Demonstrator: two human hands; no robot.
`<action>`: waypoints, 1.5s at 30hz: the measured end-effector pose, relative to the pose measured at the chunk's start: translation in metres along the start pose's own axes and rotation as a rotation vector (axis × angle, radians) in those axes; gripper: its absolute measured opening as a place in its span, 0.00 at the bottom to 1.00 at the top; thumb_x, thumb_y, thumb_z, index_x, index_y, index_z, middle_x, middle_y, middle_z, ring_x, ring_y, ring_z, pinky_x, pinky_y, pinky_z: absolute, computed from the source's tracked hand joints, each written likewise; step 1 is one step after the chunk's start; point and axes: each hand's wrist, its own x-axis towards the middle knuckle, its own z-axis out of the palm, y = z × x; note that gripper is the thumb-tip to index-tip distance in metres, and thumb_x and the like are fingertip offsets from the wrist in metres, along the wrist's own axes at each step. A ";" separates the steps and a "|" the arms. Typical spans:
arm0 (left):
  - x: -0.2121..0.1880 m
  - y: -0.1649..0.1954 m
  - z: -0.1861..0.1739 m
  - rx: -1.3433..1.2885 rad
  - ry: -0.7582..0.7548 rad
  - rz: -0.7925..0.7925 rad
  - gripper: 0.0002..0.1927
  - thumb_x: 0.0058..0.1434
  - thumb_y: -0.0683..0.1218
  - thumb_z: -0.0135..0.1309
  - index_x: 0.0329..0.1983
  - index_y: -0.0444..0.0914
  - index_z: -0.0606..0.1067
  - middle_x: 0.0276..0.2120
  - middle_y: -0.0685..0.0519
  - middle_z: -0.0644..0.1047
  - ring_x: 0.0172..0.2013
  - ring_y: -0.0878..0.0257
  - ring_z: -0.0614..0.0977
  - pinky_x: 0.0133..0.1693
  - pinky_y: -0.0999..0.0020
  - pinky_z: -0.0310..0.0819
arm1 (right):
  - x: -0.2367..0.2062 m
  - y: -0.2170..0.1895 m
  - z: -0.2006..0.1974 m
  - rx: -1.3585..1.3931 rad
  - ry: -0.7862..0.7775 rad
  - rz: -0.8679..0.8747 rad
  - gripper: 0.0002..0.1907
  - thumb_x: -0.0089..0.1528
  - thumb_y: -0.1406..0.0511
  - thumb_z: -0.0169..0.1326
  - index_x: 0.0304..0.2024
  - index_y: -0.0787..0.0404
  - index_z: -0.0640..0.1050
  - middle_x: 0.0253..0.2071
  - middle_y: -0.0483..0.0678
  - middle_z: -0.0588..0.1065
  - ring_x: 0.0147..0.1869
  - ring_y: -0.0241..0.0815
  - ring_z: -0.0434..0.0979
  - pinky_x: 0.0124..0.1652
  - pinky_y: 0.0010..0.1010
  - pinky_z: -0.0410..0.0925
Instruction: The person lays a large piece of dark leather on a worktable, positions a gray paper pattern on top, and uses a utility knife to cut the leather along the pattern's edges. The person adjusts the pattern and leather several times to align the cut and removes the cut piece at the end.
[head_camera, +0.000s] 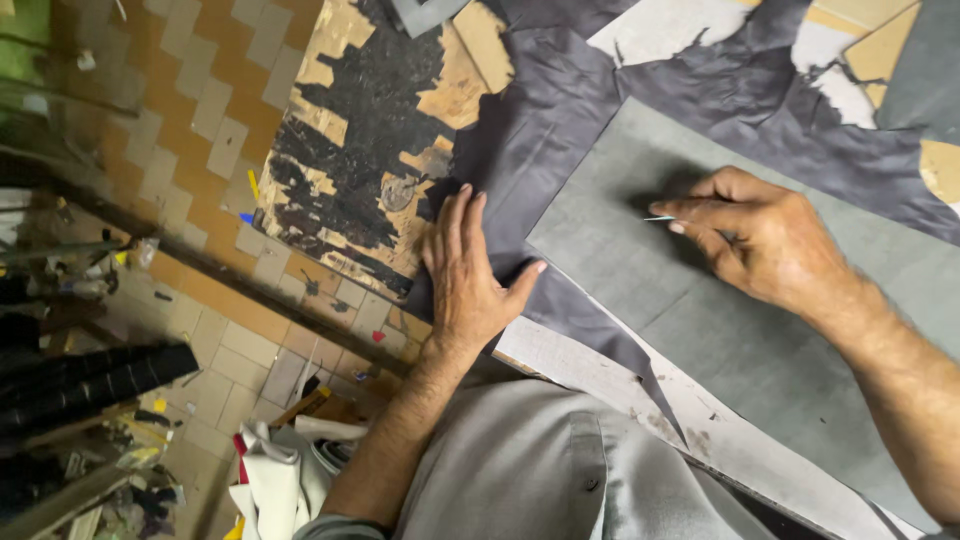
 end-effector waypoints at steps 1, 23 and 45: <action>0.000 0.000 0.001 0.020 -0.007 -0.012 0.58 0.54 0.64 0.68 0.76 0.31 0.52 0.73 0.36 0.57 0.74 0.42 0.58 0.69 0.32 0.45 | 0.015 -0.003 0.006 -0.036 -0.033 -0.071 0.12 0.62 0.71 0.62 0.47 0.52 0.83 0.46 0.46 0.79 0.40 0.38 0.80 0.39 0.29 0.76; 0.009 -0.004 0.031 0.208 -0.025 -0.164 0.44 0.68 0.67 0.50 0.77 0.35 0.57 0.75 0.44 0.59 0.74 0.48 0.61 0.71 0.43 0.47 | 0.130 -0.003 0.091 -0.061 -0.372 -0.627 0.16 0.46 0.73 0.60 0.38 0.63 0.84 0.32 0.48 0.72 0.40 0.48 0.75 0.34 0.39 0.74; 0.019 -0.001 0.043 0.286 -0.034 -0.159 0.44 0.66 0.67 0.51 0.73 0.32 0.59 0.72 0.41 0.62 0.72 0.45 0.61 0.68 0.40 0.48 | 0.178 0.099 -0.007 -0.391 -0.319 -0.588 0.24 0.43 0.74 0.58 0.44 0.63 0.82 0.40 0.48 0.75 0.49 0.50 0.74 0.46 0.38 0.75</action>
